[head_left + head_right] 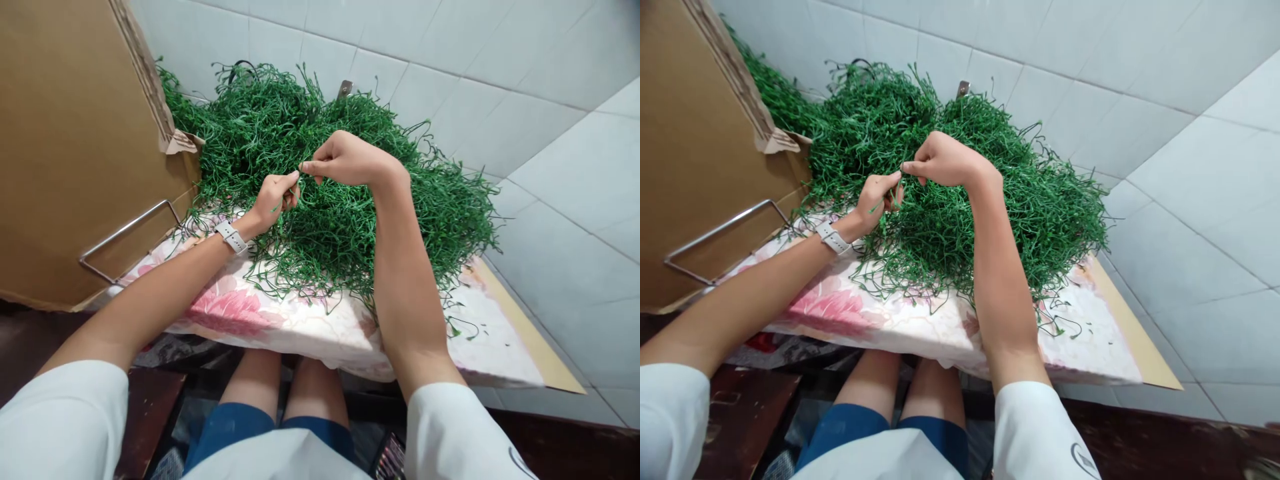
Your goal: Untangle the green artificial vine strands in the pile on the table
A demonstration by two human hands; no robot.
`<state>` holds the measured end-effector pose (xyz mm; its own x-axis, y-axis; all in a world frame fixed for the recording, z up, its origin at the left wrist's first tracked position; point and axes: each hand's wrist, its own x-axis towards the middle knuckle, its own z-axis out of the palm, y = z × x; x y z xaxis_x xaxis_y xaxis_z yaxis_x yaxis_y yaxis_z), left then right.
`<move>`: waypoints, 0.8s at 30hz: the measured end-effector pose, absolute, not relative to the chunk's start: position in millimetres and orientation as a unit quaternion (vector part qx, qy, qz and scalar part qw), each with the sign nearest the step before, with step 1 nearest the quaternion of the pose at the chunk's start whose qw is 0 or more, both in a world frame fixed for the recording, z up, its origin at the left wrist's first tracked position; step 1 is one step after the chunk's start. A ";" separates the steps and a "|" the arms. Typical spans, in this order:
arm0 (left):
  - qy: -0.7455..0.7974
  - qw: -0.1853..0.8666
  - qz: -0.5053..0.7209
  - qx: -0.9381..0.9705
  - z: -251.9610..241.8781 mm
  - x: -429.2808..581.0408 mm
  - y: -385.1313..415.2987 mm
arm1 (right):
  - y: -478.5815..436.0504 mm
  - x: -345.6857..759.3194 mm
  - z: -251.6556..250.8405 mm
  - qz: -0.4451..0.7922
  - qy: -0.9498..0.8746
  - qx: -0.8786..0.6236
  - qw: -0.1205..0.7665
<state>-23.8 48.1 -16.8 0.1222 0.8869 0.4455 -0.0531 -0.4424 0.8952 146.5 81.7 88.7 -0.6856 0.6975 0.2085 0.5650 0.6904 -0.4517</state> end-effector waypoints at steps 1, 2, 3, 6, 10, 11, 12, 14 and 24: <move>0.336 0.416 0.569 0.625 -15.8 -24.7 47.9 | 80.0 147.2 89.6 0.194 -0.899 -0.348 0.182; 0.338 0.421 0.565 0.624 -14.7 -25.4 47.2 | 78.2 147.4 89.7 0.216 -0.895 -0.341 0.187; 0.337 0.426 0.560 0.625 -13.4 -25.8 46.0 | 76.5 146.7 88.7 0.242 -0.890 -0.332 0.200; 0.295 0.457 0.552 0.632 -7.8 -26.3 40.4 | 73.8 138.3 80.1 0.321 -0.859 -0.293 0.271; 0.207 0.561 0.545 0.588 -2.4 -28.0 32.3 | 76.1 128.6 77.0 0.362 -0.801 -0.252 0.404; 0.200 0.583 0.542 0.572 -2.9 -28.8 32.0 | 76.8 131.3 81.3 0.359 -0.778 -0.237 0.458; 0.197 0.598 0.539 0.559 -4.1 -29.6 32.8 | 77.3 137.0 87.6 0.352 -0.747 -0.219 0.519; 0.195 0.614 0.511 0.569 -7.2 -31.5 37.0 | 78.3 155.7 102.5 0.326 -0.685 -0.177 0.626; 0.235 0.590 0.529 0.563 -4.1 -33.1 45.8 | 102.5 220.0 91.6 0.063 -0.744 -0.549 0.377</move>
